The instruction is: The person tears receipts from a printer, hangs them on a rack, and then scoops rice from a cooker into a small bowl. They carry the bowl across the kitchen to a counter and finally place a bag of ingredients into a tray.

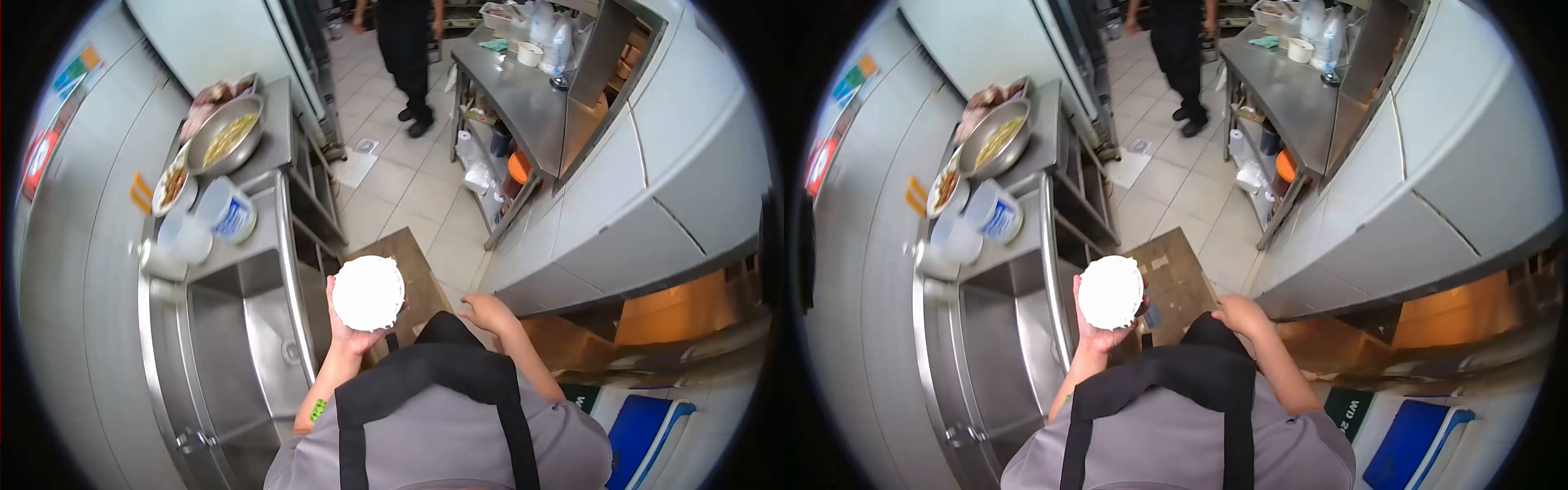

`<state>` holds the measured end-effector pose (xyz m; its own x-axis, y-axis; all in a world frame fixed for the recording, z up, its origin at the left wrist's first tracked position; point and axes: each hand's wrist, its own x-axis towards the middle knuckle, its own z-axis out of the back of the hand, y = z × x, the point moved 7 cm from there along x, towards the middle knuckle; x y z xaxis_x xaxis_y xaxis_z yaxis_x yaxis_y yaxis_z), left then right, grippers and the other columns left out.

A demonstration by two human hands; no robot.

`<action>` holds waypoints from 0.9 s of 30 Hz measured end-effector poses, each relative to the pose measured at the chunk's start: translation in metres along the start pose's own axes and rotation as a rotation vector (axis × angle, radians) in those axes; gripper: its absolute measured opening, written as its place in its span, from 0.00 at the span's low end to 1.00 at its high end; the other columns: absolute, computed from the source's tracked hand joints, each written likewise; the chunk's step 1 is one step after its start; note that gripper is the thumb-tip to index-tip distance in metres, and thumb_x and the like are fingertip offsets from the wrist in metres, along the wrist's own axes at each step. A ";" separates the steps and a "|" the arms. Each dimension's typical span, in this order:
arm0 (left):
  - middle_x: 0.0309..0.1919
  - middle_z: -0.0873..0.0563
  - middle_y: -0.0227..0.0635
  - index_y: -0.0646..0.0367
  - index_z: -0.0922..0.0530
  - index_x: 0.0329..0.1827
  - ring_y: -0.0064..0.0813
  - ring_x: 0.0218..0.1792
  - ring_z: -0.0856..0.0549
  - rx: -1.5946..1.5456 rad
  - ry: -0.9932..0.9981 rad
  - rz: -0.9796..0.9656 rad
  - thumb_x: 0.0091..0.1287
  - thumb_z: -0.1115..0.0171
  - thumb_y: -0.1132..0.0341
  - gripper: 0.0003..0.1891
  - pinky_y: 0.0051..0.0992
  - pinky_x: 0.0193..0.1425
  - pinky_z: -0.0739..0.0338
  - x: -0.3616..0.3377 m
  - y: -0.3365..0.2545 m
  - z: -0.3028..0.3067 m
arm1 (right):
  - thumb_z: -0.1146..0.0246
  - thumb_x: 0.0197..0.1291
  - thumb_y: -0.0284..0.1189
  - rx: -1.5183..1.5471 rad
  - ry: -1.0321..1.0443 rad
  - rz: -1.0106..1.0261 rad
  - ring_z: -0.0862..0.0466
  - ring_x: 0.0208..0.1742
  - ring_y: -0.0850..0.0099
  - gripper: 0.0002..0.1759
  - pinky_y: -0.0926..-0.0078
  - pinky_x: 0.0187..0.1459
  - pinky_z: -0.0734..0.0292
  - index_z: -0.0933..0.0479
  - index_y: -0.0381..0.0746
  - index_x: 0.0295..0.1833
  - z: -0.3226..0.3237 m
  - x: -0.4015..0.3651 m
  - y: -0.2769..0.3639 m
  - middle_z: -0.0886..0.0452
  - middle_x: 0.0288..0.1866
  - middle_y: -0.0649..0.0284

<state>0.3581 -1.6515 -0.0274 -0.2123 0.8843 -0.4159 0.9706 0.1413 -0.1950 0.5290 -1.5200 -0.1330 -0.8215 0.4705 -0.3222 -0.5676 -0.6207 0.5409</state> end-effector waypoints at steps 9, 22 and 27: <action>0.53 0.29 0.50 0.52 0.35 0.61 0.52 0.47 0.26 -0.015 0.088 0.078 0.51 0.54 0.30 0.41 0.40 0.34 0.20 0.207 -0.097 -0.076 | 0.42 0.54 0.42 -0.040 0.058 -0.255 0.24 0.47 0.54 0.24 0.61 0.48 0.30 0.27 0.34 0.49 0.082 0.158 -0.079 0.23 0.44 0.49; 0.55 0.31 0.46 0.49 0.32 0.59 0.51 0.48 0.30 -0.201 0.231 -0.066 0.50 0.48 0.35 0.37 0.37 0.38 0.21 0.444 -0.306 -0.133 | 0.44 0.55 0.43 -0.042 0.036 0.286 0.26 0.51 0.54 0.23 0.60 0.50 0.31 0.29 0.37 0.51 0.303 0.515 0.027 0.25 0.48 0.51; 0.56 0.33 0.50 0.49 0.35 0.60 0.53 0.51 0.31 -0.243 0.260 0.013 0.50 0.48 0.33 0.39 0.46 0.37 0.22 0.569 -0.390 -0.157 | 0.43 0.55 0.42 -0.044 -0.117 0.089 0.26 0.50 0.54 0.23 0.60 0.49 0.30 0.29 0.35 0.50 0.350 0.633 -0.034 0.25 0.47 0.51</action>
<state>-0.1239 -1.1334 -0.0488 -0.1939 0.9660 -0.1712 0.9784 0.2032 0.0386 0.0473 -0.9812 -0.0834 -0.8579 0.4812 -0.1802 -0.4971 -0.6886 0.5279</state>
